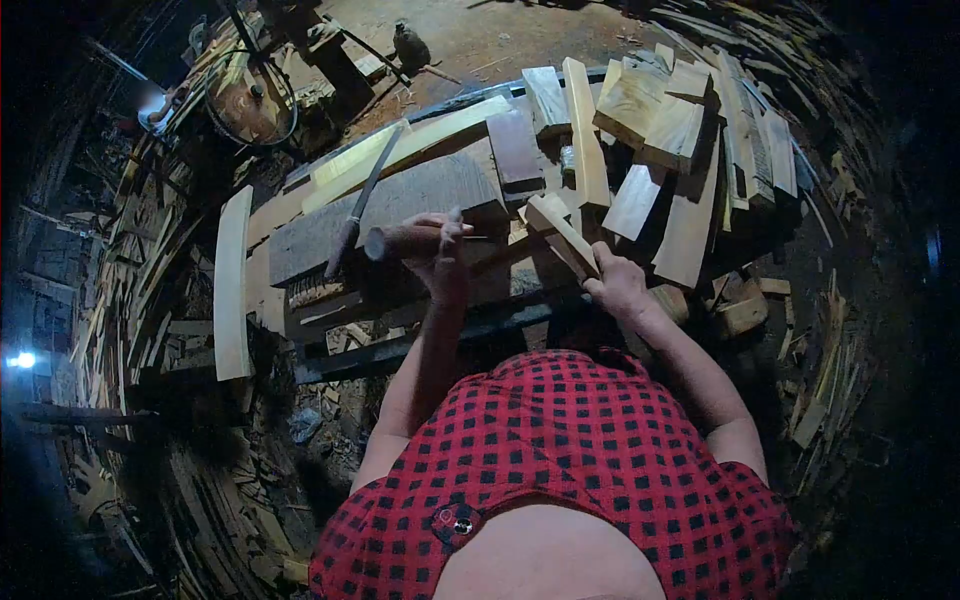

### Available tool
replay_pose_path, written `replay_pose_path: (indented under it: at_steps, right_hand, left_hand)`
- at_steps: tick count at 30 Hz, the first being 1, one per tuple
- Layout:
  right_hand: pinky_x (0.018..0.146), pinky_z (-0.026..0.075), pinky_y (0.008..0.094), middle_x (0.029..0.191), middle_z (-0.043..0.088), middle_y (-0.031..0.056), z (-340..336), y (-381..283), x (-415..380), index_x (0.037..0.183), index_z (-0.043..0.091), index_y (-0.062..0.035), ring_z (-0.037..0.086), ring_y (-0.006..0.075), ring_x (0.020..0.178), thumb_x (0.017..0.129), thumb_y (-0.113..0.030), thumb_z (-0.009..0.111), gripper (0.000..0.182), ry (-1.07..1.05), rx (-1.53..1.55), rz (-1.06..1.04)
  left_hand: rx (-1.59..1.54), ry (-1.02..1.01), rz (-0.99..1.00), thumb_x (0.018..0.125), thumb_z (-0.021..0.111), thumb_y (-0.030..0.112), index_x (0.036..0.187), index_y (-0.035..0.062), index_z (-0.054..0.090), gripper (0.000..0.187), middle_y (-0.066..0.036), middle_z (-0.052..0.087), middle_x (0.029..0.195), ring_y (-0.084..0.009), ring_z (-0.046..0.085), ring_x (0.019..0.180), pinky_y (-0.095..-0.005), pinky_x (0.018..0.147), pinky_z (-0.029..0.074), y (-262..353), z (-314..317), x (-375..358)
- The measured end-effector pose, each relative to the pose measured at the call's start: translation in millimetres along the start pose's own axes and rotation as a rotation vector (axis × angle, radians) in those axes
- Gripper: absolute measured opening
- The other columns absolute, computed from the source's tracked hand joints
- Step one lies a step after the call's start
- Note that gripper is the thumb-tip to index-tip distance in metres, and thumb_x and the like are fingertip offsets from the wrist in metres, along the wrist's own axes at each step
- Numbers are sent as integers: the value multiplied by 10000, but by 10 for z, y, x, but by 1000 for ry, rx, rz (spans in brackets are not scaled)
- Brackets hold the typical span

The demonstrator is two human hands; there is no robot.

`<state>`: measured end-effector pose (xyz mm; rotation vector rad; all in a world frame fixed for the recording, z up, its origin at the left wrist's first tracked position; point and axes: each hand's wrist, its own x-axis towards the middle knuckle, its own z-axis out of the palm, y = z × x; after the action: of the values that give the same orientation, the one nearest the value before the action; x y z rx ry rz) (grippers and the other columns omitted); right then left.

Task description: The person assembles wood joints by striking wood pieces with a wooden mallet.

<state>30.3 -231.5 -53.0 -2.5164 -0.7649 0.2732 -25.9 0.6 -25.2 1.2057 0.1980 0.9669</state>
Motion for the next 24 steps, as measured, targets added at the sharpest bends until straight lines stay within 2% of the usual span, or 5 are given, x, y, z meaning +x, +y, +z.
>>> replay_pose_path:
  at_steps: [1,4,8,13,24]
  right_hand:
    - [706,453,487,785,598,214,62,12,14,965,385,-46,592,398,779,707,-218,615,386,-46,-37,52]
    - [727,455,483,812,605,205,64,-19,20,964,379,-51,594,390,808,700,-237,632,410,-112,-79,114]
    - [734,460,477,818,607,203,63,3,31,964,380,-52,596,385,816,692,-235,646,421,-115,-76,135]
    - [725,463,479,813,606,206,103,25,35,970,378,-52,597,390,808,689,-243,645,432,-109,-70,138]
    - [699,457,475,792,600,201,48,52,46,946,410,-49,596,389,790,677,-249,651,412,-54,-7,105]
  left_hand:
    - [-121,109,14,749,643,20,813,44,480,177,-37,537,708,-137,580,621,-280,597,494,-21,-10,3]
    - [35,137,48,756,642,18,815,45,465,189,-38,534,710,-139,581,613,-286,578,495,43,-51,161]
    - [-114,129,33,755,652,25,814,55,462,201,-30,523,690,-137,577,600,-281,564,490,152,68,198]
    - [125,-155,3,733,679,47,789,60,497,191,-18,527,680,-120,555,585,-269,560,467,179,159,154]
    - [278,-343,-50,730,697,81,774,55,533,171,1,545,671,-85,531,598,-242,551,434,112,193,251]
